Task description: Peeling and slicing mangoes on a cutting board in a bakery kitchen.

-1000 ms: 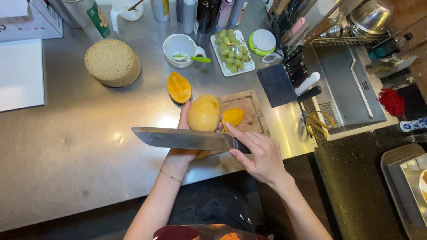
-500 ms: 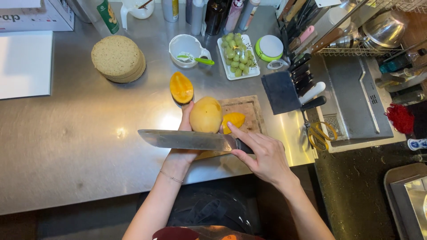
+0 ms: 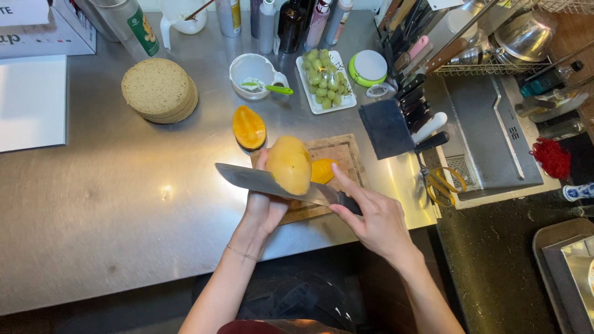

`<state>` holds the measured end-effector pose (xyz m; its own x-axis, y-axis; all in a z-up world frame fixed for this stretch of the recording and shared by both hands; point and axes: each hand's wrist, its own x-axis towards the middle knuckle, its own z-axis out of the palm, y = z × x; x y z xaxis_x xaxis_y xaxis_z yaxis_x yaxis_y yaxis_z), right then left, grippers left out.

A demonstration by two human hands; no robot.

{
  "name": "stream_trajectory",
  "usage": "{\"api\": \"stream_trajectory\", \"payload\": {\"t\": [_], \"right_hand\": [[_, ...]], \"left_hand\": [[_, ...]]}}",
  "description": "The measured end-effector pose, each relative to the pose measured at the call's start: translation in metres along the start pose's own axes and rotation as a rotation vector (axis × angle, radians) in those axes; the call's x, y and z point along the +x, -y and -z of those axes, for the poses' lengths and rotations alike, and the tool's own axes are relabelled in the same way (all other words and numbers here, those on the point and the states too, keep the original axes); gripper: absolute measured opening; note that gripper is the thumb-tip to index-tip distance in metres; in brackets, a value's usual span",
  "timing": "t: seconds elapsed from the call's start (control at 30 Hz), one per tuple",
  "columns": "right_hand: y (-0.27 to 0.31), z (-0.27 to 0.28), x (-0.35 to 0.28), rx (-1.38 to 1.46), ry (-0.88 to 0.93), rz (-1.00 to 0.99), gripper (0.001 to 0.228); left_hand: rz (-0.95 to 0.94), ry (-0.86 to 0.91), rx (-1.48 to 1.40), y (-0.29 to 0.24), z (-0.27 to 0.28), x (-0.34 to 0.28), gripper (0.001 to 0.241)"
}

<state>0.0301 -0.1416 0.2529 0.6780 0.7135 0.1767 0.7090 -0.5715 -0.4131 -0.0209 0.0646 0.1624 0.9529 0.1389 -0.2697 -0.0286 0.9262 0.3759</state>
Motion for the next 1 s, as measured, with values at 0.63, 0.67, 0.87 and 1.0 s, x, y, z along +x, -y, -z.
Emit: {"api": "stream_trajectory", "payload": {"t": [0.63, 0.67, 0.87, 1.0], "right_hand": [[-0.016, 0.003, -0.008, 0.015, 0.105, -0.155, 0.069], [-0.015, 0.002, -0.007, 0.008, 0.105, -0.173, 0.069], [-0.030, 0.011, -0.027, -0.029, 0.082, -0.254, 0.070], [-0.037, 0.013, -0.024, 0.019, 0.014, -0.143, 0.069]], "left_hand": [[-0.017, 0.056, 0.226, 0.009, -0.011, -0.004, 0.050], [-0.052, 0.049, 0.230, 0.013, -0.013, -0.003, 0.052], [-0.111, 0.046, 0.222, 0.008, -0.012, 0.001, 0.057], [-0.103, 0.022, 0.276, 0.004, -0.018, -0.004, 0.059]]}}
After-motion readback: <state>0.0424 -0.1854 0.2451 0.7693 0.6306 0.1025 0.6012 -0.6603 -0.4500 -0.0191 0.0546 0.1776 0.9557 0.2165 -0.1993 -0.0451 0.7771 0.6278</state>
